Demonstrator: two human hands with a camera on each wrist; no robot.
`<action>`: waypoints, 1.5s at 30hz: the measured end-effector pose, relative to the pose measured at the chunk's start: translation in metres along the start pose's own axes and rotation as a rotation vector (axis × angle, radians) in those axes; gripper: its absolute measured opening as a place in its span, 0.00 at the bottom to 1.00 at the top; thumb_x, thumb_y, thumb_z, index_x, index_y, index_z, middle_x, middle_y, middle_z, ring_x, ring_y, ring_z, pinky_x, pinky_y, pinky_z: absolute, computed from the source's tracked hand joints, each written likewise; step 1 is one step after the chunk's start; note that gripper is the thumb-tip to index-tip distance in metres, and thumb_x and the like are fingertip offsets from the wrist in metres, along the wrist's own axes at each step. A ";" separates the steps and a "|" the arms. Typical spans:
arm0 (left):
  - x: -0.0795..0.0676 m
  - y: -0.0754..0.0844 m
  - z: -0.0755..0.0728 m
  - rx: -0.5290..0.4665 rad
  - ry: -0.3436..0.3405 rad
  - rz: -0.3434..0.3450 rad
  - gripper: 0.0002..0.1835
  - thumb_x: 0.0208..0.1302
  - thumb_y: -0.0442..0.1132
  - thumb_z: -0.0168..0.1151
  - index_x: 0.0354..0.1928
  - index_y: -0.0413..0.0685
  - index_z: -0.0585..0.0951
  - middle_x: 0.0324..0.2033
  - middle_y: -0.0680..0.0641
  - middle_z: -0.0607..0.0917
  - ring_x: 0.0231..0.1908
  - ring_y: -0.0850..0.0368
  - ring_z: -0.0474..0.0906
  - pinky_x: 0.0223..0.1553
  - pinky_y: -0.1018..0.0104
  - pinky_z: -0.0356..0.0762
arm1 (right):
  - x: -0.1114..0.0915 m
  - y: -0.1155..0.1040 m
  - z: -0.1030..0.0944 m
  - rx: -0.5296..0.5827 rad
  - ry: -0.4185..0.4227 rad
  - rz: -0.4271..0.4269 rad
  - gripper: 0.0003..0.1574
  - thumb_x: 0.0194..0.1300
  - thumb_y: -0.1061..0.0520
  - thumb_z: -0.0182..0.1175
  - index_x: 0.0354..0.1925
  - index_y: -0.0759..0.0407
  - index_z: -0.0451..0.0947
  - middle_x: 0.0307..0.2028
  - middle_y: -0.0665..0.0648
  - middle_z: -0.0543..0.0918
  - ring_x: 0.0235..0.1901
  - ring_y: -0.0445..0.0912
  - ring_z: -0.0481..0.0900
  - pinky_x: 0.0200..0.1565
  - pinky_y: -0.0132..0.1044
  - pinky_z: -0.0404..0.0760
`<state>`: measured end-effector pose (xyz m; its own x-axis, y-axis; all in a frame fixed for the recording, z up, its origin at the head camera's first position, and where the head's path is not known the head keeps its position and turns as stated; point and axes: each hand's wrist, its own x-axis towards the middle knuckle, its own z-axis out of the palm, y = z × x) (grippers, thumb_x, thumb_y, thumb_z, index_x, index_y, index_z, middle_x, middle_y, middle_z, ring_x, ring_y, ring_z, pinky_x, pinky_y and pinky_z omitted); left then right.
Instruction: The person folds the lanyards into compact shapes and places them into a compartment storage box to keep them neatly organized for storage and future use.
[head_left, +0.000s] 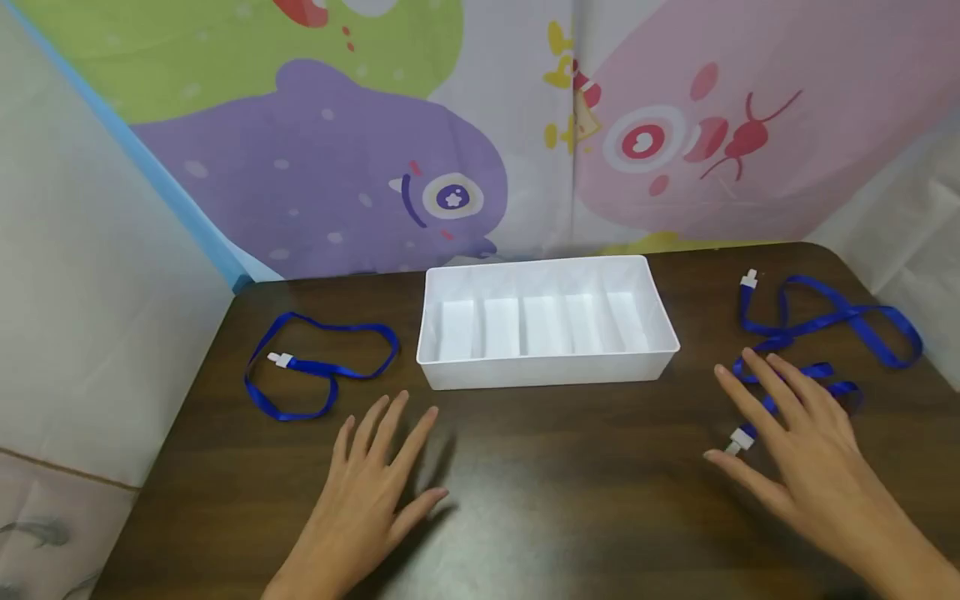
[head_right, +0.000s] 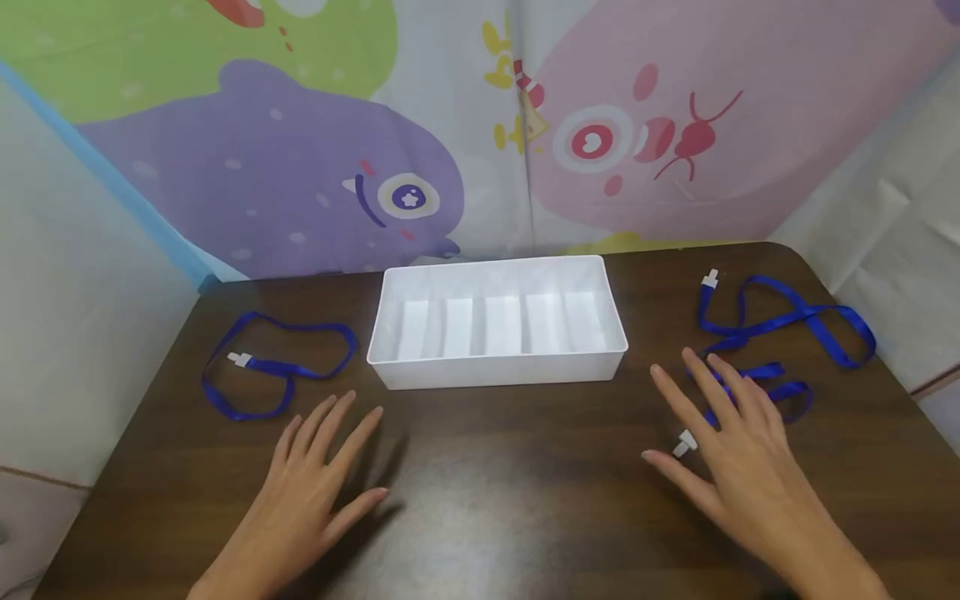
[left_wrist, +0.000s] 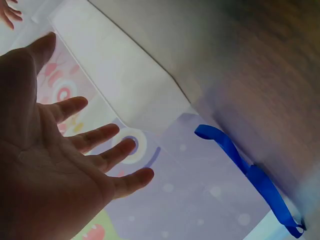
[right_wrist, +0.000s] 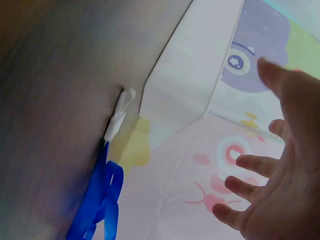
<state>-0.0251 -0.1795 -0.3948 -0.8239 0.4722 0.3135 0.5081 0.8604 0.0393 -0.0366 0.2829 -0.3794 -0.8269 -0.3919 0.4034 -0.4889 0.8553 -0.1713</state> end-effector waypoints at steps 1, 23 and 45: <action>-0.001 -0.001 -0.001 -0.004 -0.005 0.002 0.44 0.64 0.65 0.61 0.76 0.55 0.60 0.73 0.36 0.60 0.70 0.35 0.57 0.62 0.30 0.61 | 0.000 0.001 -0.001 0.008 0.003 0.004 0.50 0.67 0.31 0.56 0.77 0.51 0.56 0.76 0.64 0.52 0.74 0.65 0.48 0.65 0.74 0.49; 0.026 0.017 -0.014 -0.131 -0.042 0.267 0.24 0.66 0.47 0.66 0.61 0.44 0.78 0.53 0.42 0.82 0.51 0.47 0.81 0.49 0.51 0.81 | 0.002 0.062 0.008 -0.041 -0.024 -0.076 0.48 0.39 0.77 0.70 0.63 0.69 0.70 0.52 0.74 0.75 0.48 0.71 0.73 0.42 0.64 0.75; 0.100 0.096 -0.010 0.043 -0.039 0.600 0.14 0.71 0.52 0.58 0.50 0.53 0.79 0.43 0.52 0.82 0.38 0.58 0.79 0.37 0.66 0.77 | -0.013 0.068 0.020 -0.004 -0.284 0.057 0.31 0.44 0.67 0.77 0.49 0.69 0.80 0.39 0.68 0.80 0.37 0.63 0.82 0.35 0.58 0.82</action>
<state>-0.0562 -0.0516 -0.3496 -0.4052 0.8837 0.2342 0.8772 0.4480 -0.1727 -0.0649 0.3390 -0.4141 -0.8981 -0.4216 0.1251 -0.4385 0.8800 -0.1824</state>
